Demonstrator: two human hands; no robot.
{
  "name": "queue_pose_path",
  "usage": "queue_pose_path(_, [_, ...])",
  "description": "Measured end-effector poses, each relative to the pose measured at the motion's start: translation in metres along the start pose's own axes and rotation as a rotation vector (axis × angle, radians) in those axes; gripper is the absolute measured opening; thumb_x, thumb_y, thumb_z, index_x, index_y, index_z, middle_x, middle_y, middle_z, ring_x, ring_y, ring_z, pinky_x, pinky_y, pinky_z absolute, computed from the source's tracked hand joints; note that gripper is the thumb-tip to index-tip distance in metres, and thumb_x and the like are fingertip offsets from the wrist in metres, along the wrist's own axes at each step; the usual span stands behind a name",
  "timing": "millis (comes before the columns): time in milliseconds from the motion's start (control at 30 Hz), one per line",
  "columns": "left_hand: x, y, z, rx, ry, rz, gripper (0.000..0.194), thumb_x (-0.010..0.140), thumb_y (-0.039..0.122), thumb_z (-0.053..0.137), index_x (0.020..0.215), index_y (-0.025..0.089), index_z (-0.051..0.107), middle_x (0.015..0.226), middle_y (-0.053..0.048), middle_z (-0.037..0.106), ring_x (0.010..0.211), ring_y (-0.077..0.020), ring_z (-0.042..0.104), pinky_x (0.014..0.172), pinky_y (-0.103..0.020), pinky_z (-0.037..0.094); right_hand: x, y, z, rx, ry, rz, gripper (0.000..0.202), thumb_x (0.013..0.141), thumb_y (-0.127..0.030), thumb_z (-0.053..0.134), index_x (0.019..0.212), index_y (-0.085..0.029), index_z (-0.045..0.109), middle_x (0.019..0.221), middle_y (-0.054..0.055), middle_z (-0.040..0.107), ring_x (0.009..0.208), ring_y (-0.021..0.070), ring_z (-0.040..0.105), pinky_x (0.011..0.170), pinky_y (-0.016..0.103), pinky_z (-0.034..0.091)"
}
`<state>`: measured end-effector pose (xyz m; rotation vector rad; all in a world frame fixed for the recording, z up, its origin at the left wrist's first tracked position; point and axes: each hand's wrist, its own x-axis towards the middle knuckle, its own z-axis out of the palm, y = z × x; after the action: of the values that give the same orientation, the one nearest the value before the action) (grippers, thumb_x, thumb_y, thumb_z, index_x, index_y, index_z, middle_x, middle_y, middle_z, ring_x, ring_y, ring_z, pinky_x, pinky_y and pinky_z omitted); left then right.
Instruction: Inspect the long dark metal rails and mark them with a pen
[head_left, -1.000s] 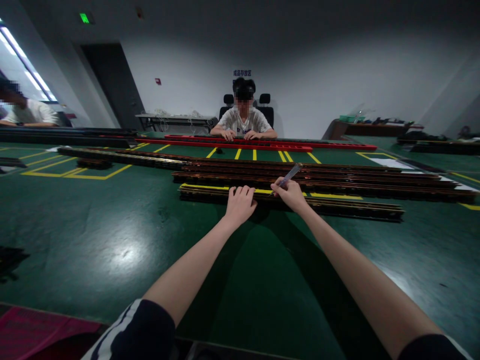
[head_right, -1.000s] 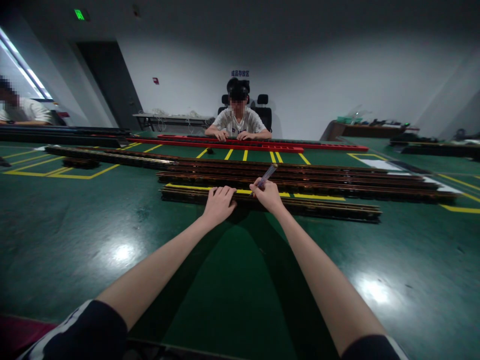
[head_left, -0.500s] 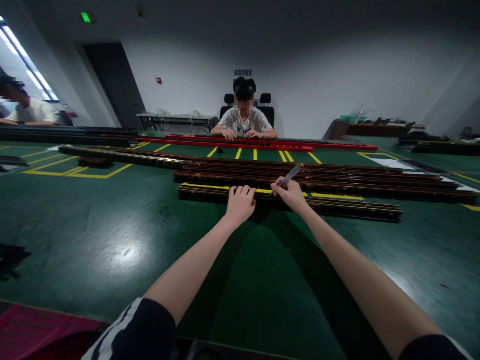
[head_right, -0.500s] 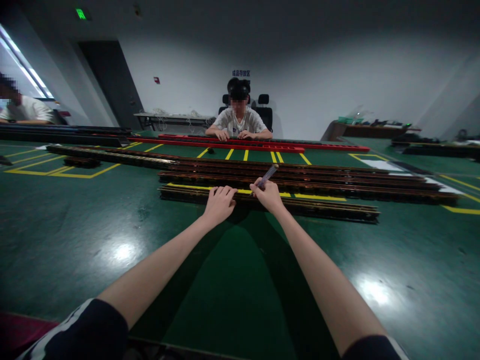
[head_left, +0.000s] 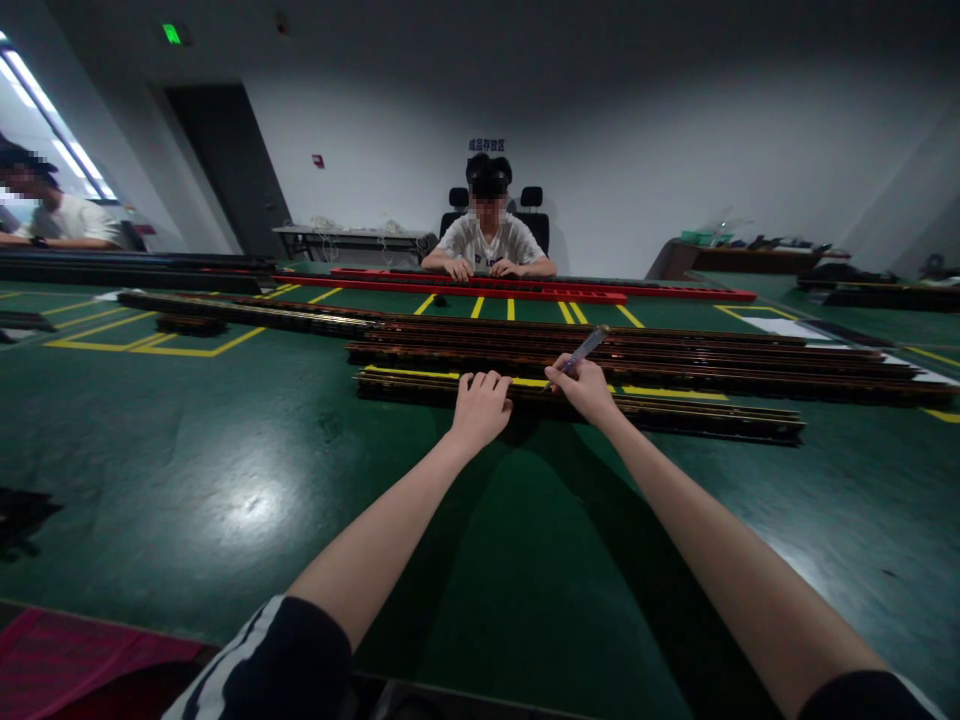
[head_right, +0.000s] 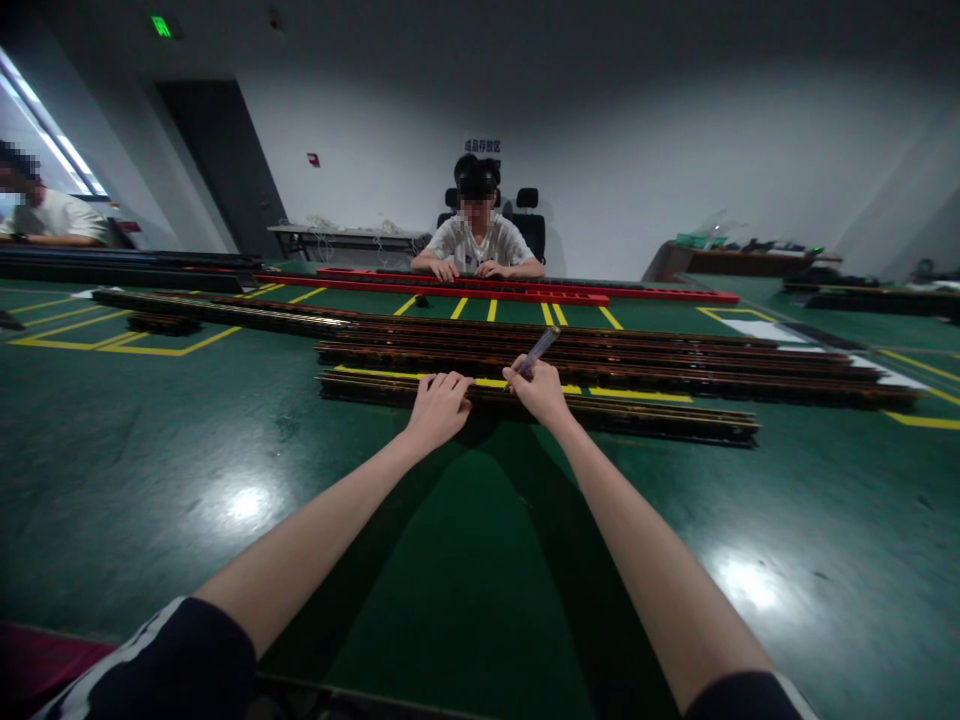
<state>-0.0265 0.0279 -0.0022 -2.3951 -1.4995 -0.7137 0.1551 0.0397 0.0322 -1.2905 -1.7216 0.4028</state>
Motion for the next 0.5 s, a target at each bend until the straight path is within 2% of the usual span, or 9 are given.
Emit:
queue_pose_path(300, [-0.0001, 0.001, -0.0024, 0.014, -0.02, -0.003, 0.034, 0.086, 0.017, 0.044, 0.116, 0.017, 0.06, 0.114, -0.01, 0.064, 0.107, -0.0246, 0.056, 0.101, -0.044, 0.036, 0.0016, -0.0011, -0.0034, 0.019, 0.054, 0.047, 0.016, 0.072, -0.032, 0.055, 0.06, -0.021, 0.053, 0.05, 0.0, 0.057, 0.052, 0.0179, 0.058, 0.061, 0.03, 0.045])
queue_pose_path(500, [0.0001, 0.001, -0.003, -0.002, -0.022, -0.007, 0.034, 0.086, 0.017, 0.044, 0.117, 0.018, 0.06, 0.115, -0.009, 0.064, 0.108, -0.0241, 0.056, 0.102, -0.044, 0.036, 0.0002, -0.0008, -0.0018, 0.007, 0.039, 0.03, 0.017, 0.073, -0.032, 0.055, 0.06, -0.021, 0.053, 0.05, -0.001, 0.056, 0.054, 0.0177, 0.058, 0.062, 0.03, 0.045])
